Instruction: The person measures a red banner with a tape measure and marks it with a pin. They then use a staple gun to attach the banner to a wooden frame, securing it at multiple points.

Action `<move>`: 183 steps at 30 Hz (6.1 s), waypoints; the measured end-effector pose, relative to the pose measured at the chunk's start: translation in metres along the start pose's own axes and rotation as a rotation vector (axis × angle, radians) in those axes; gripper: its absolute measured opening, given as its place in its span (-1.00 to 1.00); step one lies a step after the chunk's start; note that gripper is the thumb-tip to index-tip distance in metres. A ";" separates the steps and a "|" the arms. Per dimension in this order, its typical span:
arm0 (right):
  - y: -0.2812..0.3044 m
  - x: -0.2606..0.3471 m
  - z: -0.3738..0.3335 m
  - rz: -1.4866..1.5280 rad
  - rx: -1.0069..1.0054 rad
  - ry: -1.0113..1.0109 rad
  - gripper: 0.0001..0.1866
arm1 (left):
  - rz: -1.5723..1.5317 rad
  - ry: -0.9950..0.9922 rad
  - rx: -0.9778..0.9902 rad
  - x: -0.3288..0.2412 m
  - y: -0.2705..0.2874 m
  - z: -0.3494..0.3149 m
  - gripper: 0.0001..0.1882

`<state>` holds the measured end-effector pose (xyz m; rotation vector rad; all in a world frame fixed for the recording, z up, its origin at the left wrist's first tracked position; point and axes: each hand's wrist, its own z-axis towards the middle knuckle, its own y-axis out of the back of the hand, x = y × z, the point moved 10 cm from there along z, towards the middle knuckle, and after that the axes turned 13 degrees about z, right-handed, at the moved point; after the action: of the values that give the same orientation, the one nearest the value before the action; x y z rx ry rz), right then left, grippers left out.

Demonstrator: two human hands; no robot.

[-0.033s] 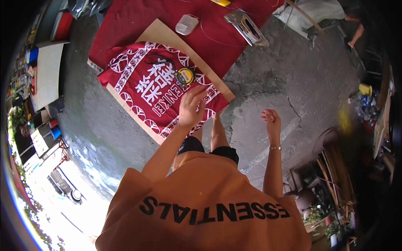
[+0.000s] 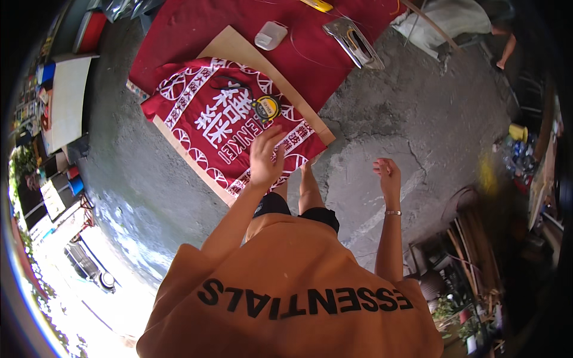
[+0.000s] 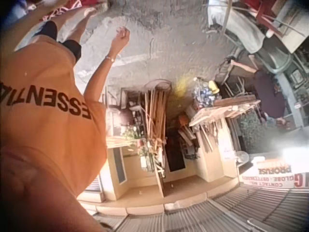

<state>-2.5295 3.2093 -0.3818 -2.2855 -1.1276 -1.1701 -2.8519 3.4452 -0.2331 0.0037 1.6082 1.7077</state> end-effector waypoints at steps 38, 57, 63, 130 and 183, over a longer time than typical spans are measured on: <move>-0.347 0.266 0.052 -1.037 0.219 1.225 -0.37 | -1.255 1.456 -0.203 0.122 -0.038 -0.343 -0.41; -0.196 0.003 -0.003 -0.002 0.850 -0.321 -0.55 | -1.381 1.342 -0.523 0.086 -0.076 -0.320 -0.52; -0.172 -0.013 0.003 0.092 0.627 -0.336 -0.76 | -1.377 1.337 -0.636 0.093 -0.068 -0.321 -0.86; -0.132 0.057 0.025 -0.780 0.361 0.308 -0.80 | -1.021 1.463 -0.374 0.163 -0.025 -0.393 -0.49; -0.176 0.455 0.223 0.377 0.696 0.249 -0.84 | -1.388 1.350 -0.285 0.135 -0.004 -0.274 -0.76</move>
<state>-2.3900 3.6797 -0.1651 -1.6615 -0.7925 -0.7315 -3.0791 3.2834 -0.3579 -2.1841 1.3461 0.6092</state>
